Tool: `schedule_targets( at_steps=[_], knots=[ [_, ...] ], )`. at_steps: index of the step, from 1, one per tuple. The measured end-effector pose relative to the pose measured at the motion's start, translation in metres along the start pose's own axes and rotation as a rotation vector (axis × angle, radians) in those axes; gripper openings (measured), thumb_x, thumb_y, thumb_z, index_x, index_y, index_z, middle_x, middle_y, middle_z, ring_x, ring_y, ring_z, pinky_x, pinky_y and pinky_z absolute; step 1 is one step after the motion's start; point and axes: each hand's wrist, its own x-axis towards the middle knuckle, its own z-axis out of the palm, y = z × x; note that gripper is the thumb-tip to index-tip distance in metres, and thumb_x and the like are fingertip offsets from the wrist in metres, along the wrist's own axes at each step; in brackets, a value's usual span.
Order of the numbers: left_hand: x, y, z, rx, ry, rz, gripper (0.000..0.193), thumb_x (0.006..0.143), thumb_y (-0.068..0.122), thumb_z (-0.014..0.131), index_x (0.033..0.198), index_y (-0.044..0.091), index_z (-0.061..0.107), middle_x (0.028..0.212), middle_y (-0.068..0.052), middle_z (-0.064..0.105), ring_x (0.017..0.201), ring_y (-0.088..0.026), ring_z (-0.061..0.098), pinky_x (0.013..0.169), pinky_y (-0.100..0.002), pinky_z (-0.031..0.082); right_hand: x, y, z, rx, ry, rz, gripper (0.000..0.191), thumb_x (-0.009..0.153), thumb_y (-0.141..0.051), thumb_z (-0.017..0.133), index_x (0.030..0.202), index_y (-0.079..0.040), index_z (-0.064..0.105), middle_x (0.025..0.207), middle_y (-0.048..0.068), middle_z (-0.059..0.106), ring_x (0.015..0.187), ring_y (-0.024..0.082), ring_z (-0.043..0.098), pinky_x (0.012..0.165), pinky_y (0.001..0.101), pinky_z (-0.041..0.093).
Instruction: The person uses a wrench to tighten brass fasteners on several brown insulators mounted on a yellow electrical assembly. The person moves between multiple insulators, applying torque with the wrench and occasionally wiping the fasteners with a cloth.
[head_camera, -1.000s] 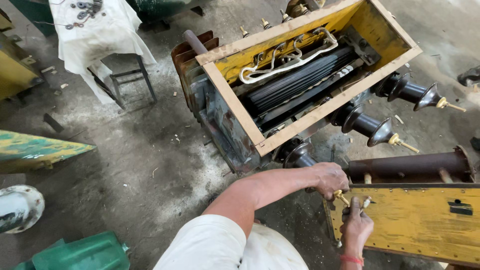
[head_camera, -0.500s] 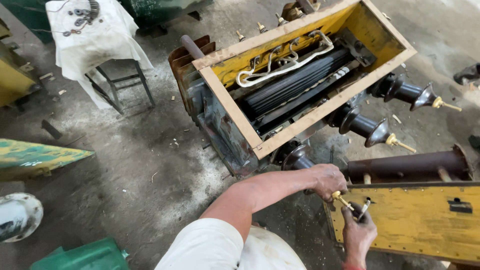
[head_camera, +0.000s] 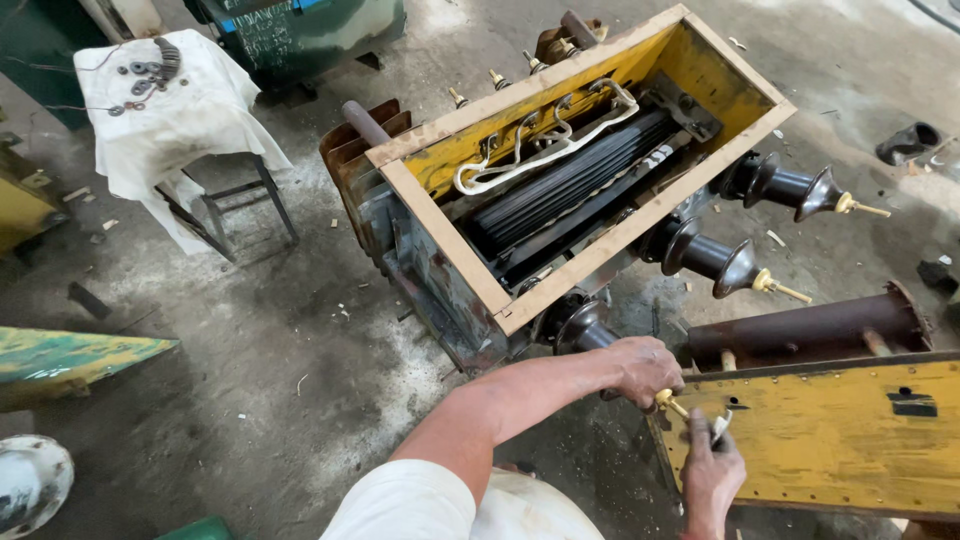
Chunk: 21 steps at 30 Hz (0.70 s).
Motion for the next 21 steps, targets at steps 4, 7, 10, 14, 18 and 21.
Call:
schedule_targets(
  at_steps=[4,7,10,14,18,21],
  knots=[
    [0.001,-0.002,0.002,0.070,0.016,0.079,0.026,0.064,0.022,0.076,0.090,0.018,0.076,0.084,-0.006,0.076,0.086,-0.028,0.075,0.075,-0.044,0.058,0.002,-0.002,-0.001,0.071,0.014,-0.008,0.044,0.099,-0.039,0.077,0.091,0.003,0.070,0.071,0.002,0.061,0.056,0.008,0.048,0.049,0.0277,0.035],
    [0.002,-0.004,0.003,0.055,0.032,0.086,0.028,0.062,0.023,0.077,0.090,0.017,0.075,0.083,-0.006,0.075,0.085,-0.029,0.074,0.075,-0.044,0.058,0.004,0.002,-0.004,-0.057,0.028,0.201,0.048,0.103,-0.043,0.073,0.085,0.001,0.073,0.062,0.007,0.059,0.048,0.013,0.041,0.044,0.0327,0.029],
    [0.002,-0.005,0.005,0.057,-0.006,0.043,0.029,0.062,0.022,0.077,0.090,0.017,0.075,0.084,-0.005,0.075,0.087,-0.028,0.074,0.077,-0.043,0.058,0.006,0.013,-0.006,0.043,-0.034,0.119,0.024,0.089,-0.031,0.076,0.100,-0.009,0.075,0.066,0.002,0.058,0.048,0.010,0.040,0.042,0.0313,0.029],
    [0.005,-0.007,0.008,0.061,0.017,0.081,0.028,0.061,0.023,0.076,0.089,0.017,0.075,0.085,-0.005,0.075,0.089,-0.028,0.074,0.077,-0.044,0.058,0.014,0.028,-0.002,0.116,0.024,0.204,0.054,0.108,-0.037,0.076,0.088,0.013,0.070,0.073,0.008,0.062,0.055,0.012,0.043,0.051,0.0310,0.031],
    [0.012,-0.007,0.008,0.096,0.089,0.216,0.047,0.052,0.028,0.080,0.097,0.017,0.075,0.085,-0.010,0.073,0.082,-0.034,0.072,0.068,-0.048,0.057,0.021,0.034,-0.005,0.098,-0.029,-0.190,0.037,0.088,-0.031,0.079,0.106,0.000,0.072,0.085,-0.002,0.071,0.073,0.004,0.060,0.064,0.0229,0.047],
    [0.015,-0.005,0.008,0.105,-0.059,0.118,0.028,0.066,0.028,0.076,0.092,0.019,0.075,0.083,-0.009,0.073,0.085,-0.032,0.073,0.075,-0.048,0.057,0.021,0.029,-0.009,-0.020,-0.030,0.164,0.047,0.096,-0.040,0.078,0.094,0.007,0.079,0.077,0.005,0.059,0.070,0.014,0.047,0.060,0.0351,0.039]
  ],
)
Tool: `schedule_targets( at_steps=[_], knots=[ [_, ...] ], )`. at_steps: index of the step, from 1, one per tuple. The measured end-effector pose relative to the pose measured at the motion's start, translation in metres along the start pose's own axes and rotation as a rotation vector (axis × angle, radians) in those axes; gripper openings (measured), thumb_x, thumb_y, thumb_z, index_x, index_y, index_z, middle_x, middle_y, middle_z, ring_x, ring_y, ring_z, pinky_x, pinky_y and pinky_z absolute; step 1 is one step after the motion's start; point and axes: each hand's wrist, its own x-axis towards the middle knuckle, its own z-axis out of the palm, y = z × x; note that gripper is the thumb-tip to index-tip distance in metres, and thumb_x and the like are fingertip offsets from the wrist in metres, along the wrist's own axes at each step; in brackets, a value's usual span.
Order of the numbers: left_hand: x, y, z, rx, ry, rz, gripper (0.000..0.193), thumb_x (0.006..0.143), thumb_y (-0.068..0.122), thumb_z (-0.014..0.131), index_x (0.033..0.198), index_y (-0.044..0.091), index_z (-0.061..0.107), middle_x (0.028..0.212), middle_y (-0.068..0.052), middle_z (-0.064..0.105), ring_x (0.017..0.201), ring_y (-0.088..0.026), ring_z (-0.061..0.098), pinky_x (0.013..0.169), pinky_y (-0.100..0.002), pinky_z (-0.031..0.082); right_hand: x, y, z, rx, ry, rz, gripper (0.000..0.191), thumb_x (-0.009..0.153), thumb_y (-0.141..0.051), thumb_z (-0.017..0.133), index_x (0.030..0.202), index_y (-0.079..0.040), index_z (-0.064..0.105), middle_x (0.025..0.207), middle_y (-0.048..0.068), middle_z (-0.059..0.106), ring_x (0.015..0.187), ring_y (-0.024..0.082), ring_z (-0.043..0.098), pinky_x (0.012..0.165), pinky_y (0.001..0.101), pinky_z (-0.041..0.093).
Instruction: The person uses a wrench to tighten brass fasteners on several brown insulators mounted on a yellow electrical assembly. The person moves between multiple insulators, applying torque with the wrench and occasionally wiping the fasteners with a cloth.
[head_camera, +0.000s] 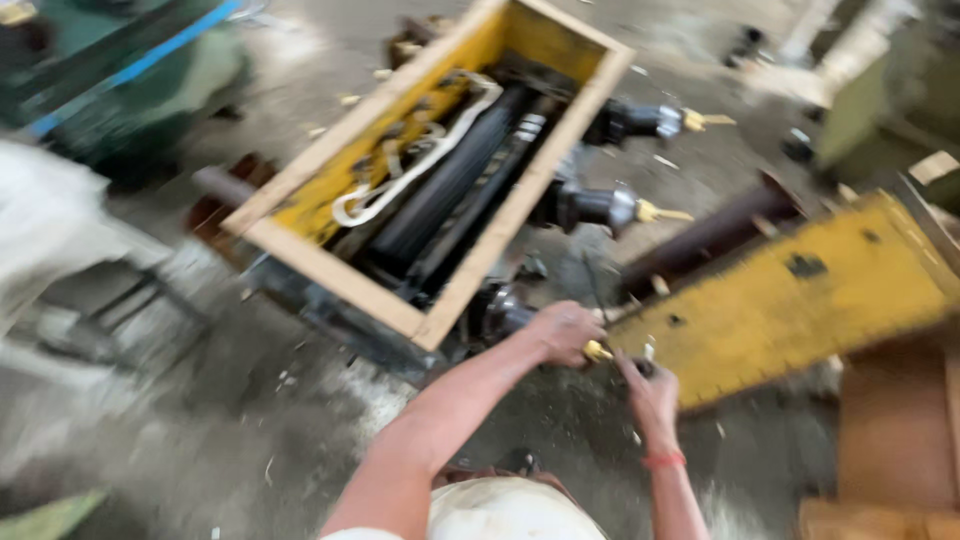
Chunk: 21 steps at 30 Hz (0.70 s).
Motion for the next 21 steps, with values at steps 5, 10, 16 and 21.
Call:
schedule_targets(
  at_steps=[5,10,16,21],
  knots=[
    [0.002,0.011,-0.003,-0.050,0.036,-0.041,0.025,0.065,0.026,0.074,0.088,0.017,0.075,0.088,-0.009,0.074,0.093,-0.031,0.071,0.082,-0.047,0.054,-0.009,-0.013,-0.010,-0.089,0.120,-0.199,0.042,0.078,-0.037,0.081,0.097,-0.002,0.070,0.068,0.004,0.067,0.061,0.013,0.058,0.058,0.0344,0.050],
    [0.005,0.021,-0.004,0.008,0.000,-0.020,0.028,0.075,0.030,0.074,0.099,0.016,0.073,0.100,-0.008,0.072,0.101,-0.031,0.068,0.088,-0.046,0.051,-0.021,-0.031,-0.020,-0.152,0.075,0.037,0.042,0.089,-0.043,0.077,0.090,-0.001,0.076,0.071,0.010,0.070,0.066,0.016,0.061,0.065,0.0362,0.050],
    [0.009,0.027,-0.007,-0.011,0.041,0.010,0.038,0.069,0.028,0.076,0.104,0.016,0.074,0.100,-0.006,0.072,0.102,-0.030,0.066,0.090,-0.045,0.050,-0.023,-0.030,-0.022,-0.024,0.135,-0.193,0.038,0.081,-0.036,0.081,0.094,-0.001,0.073,0.073,0.010,0.071,0.070,0.014,0.060,0.065,0.0404,0.053],
    [0.014,0.037,-0.010,-0.004,-0.042,-0.043,0.035,0.074,0.035,0.077,0.104,0.017,0.074,0.101,-0.007,0.072,0.104,-0.029,0.065,0.092,-0.044,0.049,-0.016,-0.012,-0.022,-0.029,0.032,-0.086,0.048,0.088,-0.049,0.078,0.093,-0.002,0.074,0.072,0.010,0.070,0.066,0.015,0.061,0.064,0.0404,0.052]
  ],
)
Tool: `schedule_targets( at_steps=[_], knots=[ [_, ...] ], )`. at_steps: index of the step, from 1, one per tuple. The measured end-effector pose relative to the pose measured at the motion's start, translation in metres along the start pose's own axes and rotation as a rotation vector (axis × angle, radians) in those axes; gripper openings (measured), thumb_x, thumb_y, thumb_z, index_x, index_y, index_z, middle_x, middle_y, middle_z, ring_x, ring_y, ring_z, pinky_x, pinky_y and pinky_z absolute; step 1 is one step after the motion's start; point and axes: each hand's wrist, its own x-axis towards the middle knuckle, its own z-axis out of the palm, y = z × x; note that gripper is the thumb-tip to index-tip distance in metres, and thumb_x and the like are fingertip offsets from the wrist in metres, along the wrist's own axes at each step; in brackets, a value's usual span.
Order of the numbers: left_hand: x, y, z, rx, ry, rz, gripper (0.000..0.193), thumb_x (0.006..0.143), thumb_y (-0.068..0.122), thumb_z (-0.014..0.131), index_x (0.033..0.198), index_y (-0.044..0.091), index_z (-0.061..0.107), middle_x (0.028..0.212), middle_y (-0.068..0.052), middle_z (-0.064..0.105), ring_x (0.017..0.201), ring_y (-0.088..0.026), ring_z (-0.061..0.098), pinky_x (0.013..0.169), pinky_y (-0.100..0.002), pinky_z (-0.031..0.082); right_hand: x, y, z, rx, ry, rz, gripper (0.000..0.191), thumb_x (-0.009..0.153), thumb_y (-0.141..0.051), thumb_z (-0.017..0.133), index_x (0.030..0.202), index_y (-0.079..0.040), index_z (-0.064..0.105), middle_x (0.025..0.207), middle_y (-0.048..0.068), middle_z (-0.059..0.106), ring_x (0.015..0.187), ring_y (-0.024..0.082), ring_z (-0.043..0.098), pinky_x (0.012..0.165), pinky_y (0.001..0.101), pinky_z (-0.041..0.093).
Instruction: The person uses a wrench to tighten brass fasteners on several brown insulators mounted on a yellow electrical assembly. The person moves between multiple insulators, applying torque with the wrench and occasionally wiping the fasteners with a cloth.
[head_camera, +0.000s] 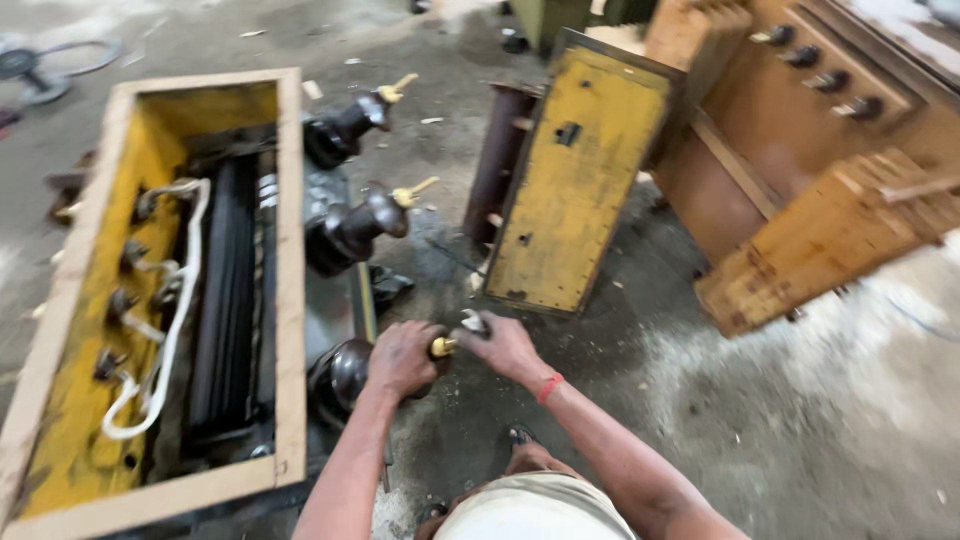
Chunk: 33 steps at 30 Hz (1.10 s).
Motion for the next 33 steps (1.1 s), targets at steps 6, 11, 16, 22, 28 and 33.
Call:
schedule_targets(
  at_steps=[6,11,16,22,28,33],
  knots=[
    [0.000,0.011,0.004,0.019,0.107,0.059,0.042,0.068,0.033,0.078,0.107,0.016,0.073,0.101,-0.007,0.072,0.100,-0.030,0.066,0.089,-0.044,0.051,-0.007,0.003,-0.006,-0.050,-0.004,0.101,0.060,0.088,-0.060,0.073,0.085,0.000,0.074,0.068,0.019,0.066,0.063,0.018,0.061,0.066,0.0445,0.053],
    [0.001,0.016,0.003,0.024,0.035,0.009,0.042,0.069,0.035,0.079,0.108,0.019,0.074,0.099,-0.007,0.072,0.099,-0.030,0.066,0.088,-0.044,0.052,-0.013,-0.001,-0.012,0.160,0.074,-0.386,0.053,0.086,-0.052,0.075,0.099,-0.001,0.072,0.084,0.020,0.074,0.075,0.031,0.072,0.069,0.0441,0.055],
    [0.001,0.022,0.003,0.074,0.017,-0.024,0.039,0.070,0.036,0.078,0.106,0.021,0.074,0.094,-0.007,0.070,0.098,-0.030,0.067,0.087,-0.044,0.053,-0.015,0.007,-0.013,-0.080,0.036,0.070,0.061,0.086,-0.063,0.071,0.097,-0.004,0.077,0.083,0.022,0.073,0.082,0.036,0.072,0.076,0.0452,0.055],
    [0.001,0.025,0.006,0.083,0.018,0.000,0.037,0.072,0.035,0.077,0.105,0.019,0.074,0.096,-0.007,0.071,0.100,-0.030,0.067,0.087,-0.044,0.053,-0.016,0.011,-0.007,0.012,-0.041,0.106,0.059,0.087,-0.059,0.072,0.093,0.000,0.076,0.083,0.022,0.075,0.082,0.035,0.076,0.076,0.0442,0.056],
    [-0.001,0.022,0.009,0.065,0.065,0.002,0.039,0.072,0.036,0.077,0.106,0.018,0.074,0.098,-0.007,0.072,0.100,-0.030,0.067,0.089,-0.044,0.052,-0.018,0.004,-0.010,0.061,0.015,-0.098,0.052,0.077,-0.051,0.077,0.100,-0.005,0.074,0.084,0.018,0.075,0.077,0.030,0.073,0.074,0.0426,0.056],
    [0.001,0.022,0.011,0.060,0.063,0.027,0.040,0.070,0.037,0.078,0.105,0.017,0.074,0.099,-0.006,0.072,0.101,-0.030,0.067,0.090,-0.045,0.051,-0.019,0.001,-0.012,-0.046,-0.045,0.131,0.065,0.088,-0.062,0.075,0.091,0.003,0.073,0.078,0.023,0.071,0.073,0.033,0.071,0.072,0.0438,0.054]
  ],
)
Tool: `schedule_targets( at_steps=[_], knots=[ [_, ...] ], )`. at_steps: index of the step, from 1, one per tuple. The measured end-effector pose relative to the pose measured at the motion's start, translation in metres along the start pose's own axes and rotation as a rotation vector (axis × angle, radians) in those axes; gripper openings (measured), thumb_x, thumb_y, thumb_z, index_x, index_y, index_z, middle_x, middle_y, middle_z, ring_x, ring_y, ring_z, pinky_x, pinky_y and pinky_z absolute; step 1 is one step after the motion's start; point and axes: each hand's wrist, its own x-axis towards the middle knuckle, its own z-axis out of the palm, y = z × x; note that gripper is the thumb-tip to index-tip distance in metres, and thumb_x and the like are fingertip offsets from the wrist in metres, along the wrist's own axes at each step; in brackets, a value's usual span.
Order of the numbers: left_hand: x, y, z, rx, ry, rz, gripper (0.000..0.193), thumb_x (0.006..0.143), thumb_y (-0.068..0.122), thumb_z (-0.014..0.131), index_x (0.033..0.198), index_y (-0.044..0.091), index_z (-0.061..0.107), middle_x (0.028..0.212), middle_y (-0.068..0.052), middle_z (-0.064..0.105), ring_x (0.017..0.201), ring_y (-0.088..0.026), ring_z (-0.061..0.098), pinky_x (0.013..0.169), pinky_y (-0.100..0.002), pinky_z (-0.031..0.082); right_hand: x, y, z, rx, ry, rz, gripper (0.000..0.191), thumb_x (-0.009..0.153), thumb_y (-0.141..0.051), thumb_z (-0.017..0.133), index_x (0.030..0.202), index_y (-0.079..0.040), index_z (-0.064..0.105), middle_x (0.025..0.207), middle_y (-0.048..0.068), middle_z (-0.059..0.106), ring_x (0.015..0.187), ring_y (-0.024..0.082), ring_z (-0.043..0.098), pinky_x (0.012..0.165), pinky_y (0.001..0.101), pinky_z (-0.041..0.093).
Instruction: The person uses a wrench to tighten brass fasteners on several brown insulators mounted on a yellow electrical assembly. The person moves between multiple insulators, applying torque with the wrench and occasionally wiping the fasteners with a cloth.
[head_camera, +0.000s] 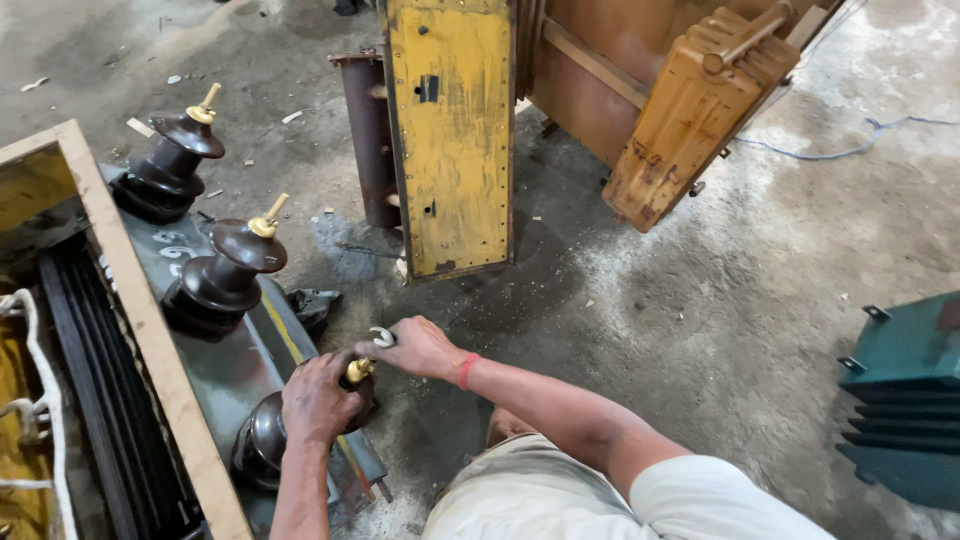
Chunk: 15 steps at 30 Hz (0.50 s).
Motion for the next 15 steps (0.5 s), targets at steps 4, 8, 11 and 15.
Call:
schedule_targets(
  at_steps=[4,8,11,15],
  knots=[
    [0.0004,-0.0016,-0.0009,0.044,-0.020,-0.031,0.036,0.074,0.036,0.076,0.105,0.018,0.074,0.100,-0.006,0.072,0.104,-0.030,0.067,0.092,-0.043,0.052,0.0025,-0.0019,0.0024,0.121,0.102,-0.195,0.050,0.077,-0.050,0.078,0.093,-0.003,0.073,0.075,0.018,0.072,0.070,0.031,0.074,0.067,0.0434,0.055],
    [0.0017,-0.0013,-0.0039,0.030,-0.035,-0.033,0.045,0.070,0.040,0.078,0.109,0.019,0.073,0.098,-0.007,0.071,0.101,-0.030,0.067,0.090,-0.043,0.052,0.0043,-0.0037,0.0029,-0.077,-0.005,0.115,0.069,0.091,-0.063,0.074,0.084,0.005,0.074,0.071,0.025,0.067,0.070,0.035,0.070,0.072,0.0439,0.054],
    [0.0028,0.0001,-0.0056,0.044,-0.107,-0.071,0.045,0.072,0.041,0.078,0.110,0.018,0.073,0.099,-0.007,0.071,0.101,-0.029,0.067,0.088,-0.044,0.052,0.0035,-0.0048,0.0017,0.116,0.184,-0.367,0.058,0.073,-0.049,0.081,0.103,0.000,0.070,0.081,0.019,0.072,0.077,0.035,0.072,0.067,0.0442,0.054],
    [0.0017,0.0000,-0.0060,0.018,-0.034,-0.047,0.043,0.073,0.040,0.078,0.108,0.017,0.074,0.099,-0.008,0.072,0.100,-0.030,0.067,0.088,-0.044,0.053,0.0025,-0.0059,0.0022,0.086,0.038,-0.033,0.052,0.085,-0.053,0.075,0.086,0.000,0.074,0.072,0.021,0.070,0.077,0.037,0.070,0.068,0.0452,0.055]
  ],
)
